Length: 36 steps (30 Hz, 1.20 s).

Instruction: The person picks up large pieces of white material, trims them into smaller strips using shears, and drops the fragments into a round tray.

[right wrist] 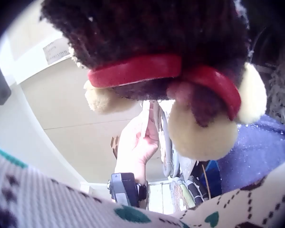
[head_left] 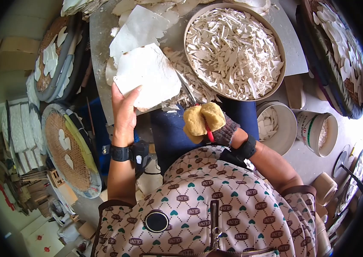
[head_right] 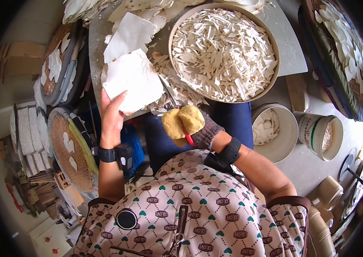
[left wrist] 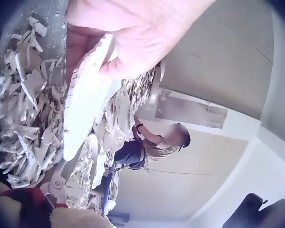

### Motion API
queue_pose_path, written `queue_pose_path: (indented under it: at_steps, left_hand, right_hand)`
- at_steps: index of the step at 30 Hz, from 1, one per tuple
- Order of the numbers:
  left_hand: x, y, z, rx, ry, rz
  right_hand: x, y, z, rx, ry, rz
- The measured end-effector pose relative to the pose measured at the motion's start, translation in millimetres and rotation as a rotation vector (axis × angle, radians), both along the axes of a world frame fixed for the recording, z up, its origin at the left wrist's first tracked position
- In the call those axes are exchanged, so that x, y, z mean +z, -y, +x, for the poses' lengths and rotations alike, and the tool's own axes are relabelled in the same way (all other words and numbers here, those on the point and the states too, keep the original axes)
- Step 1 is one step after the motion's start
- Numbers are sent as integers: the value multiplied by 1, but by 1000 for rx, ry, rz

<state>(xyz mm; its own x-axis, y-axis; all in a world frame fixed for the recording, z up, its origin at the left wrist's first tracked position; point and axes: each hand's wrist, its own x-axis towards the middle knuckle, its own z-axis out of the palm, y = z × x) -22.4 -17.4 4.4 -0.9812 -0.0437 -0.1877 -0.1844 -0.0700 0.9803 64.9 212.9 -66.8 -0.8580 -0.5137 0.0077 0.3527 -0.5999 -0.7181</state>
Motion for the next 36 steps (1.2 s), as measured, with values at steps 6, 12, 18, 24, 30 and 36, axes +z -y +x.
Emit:
queue_pose_path:
  at_steps: [6, 12, 18, 24, 30, 36]
  left_hand:
    - [17, -3, -5, -155, 25, -45]
    - [27, -1, -12, -272, 80, -58]
    - [28, 1, -19, -313, 129, -62]
    - [29, -3, -16, -301, 195, -32]
    - [32, 23, -18, -297, 326, 22]
    - [58, 52, -40, -306, -192, -137]
  right_hand:
    - [-2, -12, -9, 204, 424, -476]
    - [-7, -23, -9, 246, 107, -211]
    - [-20, -16, 0, 240, 282, -394]
    - [-12, -14, 2, 86, -16, 35]
    - [-4, -24, 3, 67, -218, 490]
    - [-43, -25, 7, 348, 544, -575]
